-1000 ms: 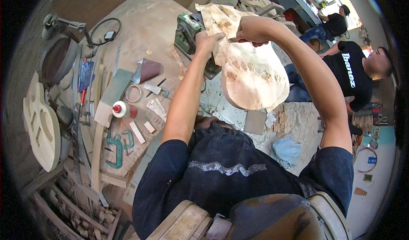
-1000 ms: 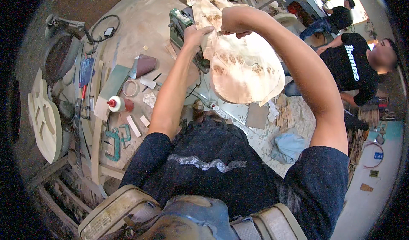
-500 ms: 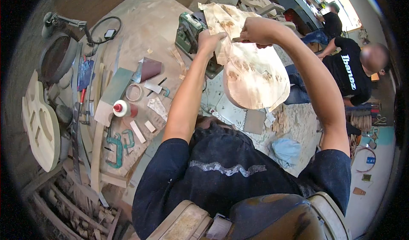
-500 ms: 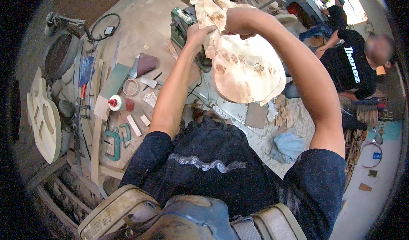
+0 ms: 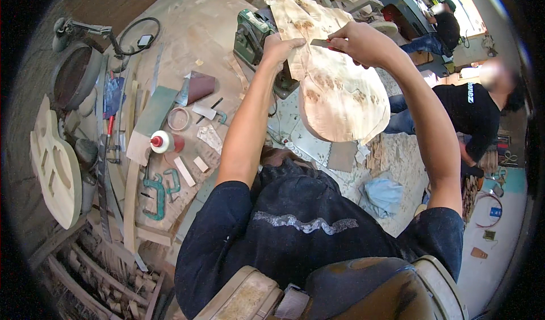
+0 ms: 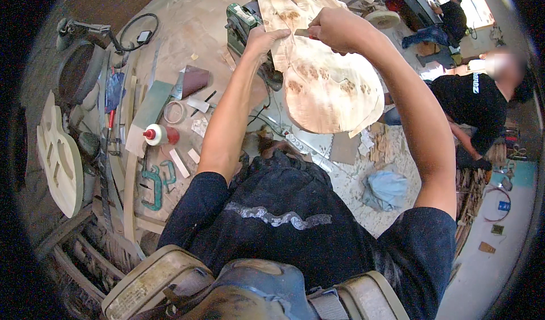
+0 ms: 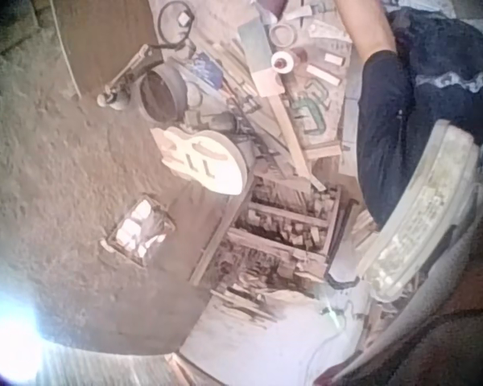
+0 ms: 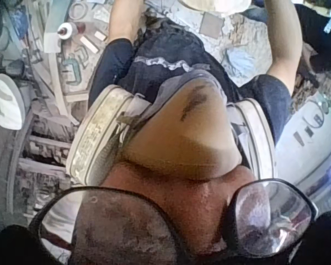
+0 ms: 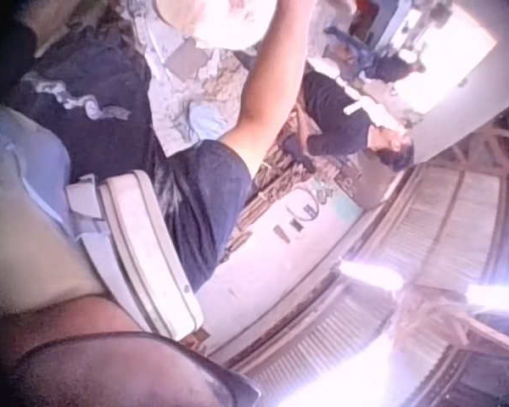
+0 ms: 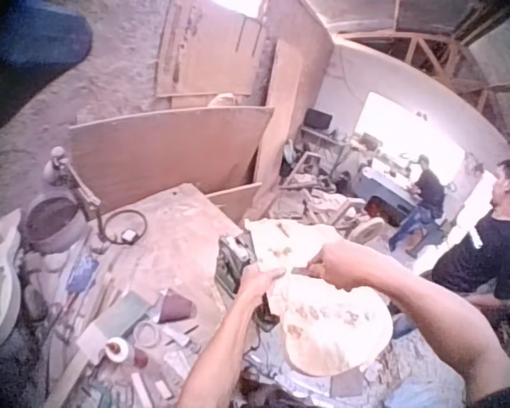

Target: The person uses a utility knife to trim and peel away a thin layer of wood veneer from the surface of a wooden guitar body while holding it over a workbench.

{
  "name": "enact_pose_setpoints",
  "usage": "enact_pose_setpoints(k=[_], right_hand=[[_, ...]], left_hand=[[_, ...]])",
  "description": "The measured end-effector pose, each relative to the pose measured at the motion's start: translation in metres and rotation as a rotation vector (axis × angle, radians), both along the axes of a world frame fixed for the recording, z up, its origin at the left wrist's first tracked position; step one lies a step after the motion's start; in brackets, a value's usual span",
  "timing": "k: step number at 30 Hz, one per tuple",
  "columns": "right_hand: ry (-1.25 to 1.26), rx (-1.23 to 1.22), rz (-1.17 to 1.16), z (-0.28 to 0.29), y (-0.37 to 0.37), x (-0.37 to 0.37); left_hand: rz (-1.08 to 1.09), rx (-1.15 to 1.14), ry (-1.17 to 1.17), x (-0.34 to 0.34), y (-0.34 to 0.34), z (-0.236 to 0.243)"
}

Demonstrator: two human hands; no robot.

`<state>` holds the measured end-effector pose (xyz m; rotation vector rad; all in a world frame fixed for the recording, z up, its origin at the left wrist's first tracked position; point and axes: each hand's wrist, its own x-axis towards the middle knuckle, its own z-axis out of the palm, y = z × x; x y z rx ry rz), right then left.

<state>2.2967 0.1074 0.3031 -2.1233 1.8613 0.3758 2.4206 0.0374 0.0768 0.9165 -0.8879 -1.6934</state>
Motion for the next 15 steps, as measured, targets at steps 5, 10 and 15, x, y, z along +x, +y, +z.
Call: enact_pose_setpoints(k=[5,10,15], right_hand=[[-0.014,0.009,-0.03,-0.006,0.005,0.006],[0.031,-0.024,0.017,-0.017,0.006,0.003],[0.034,0.024,0.002,-0.011,0.006,0.015]], left_hand=[[-0.031,-0.052,0.012,0.002,-0.003,-0.003],[-0.04,-0.091,-0.095,0.001,-0.007,-0.014],[0.02,-0.176,-0.125,0.002,-0.006,-0.017]])
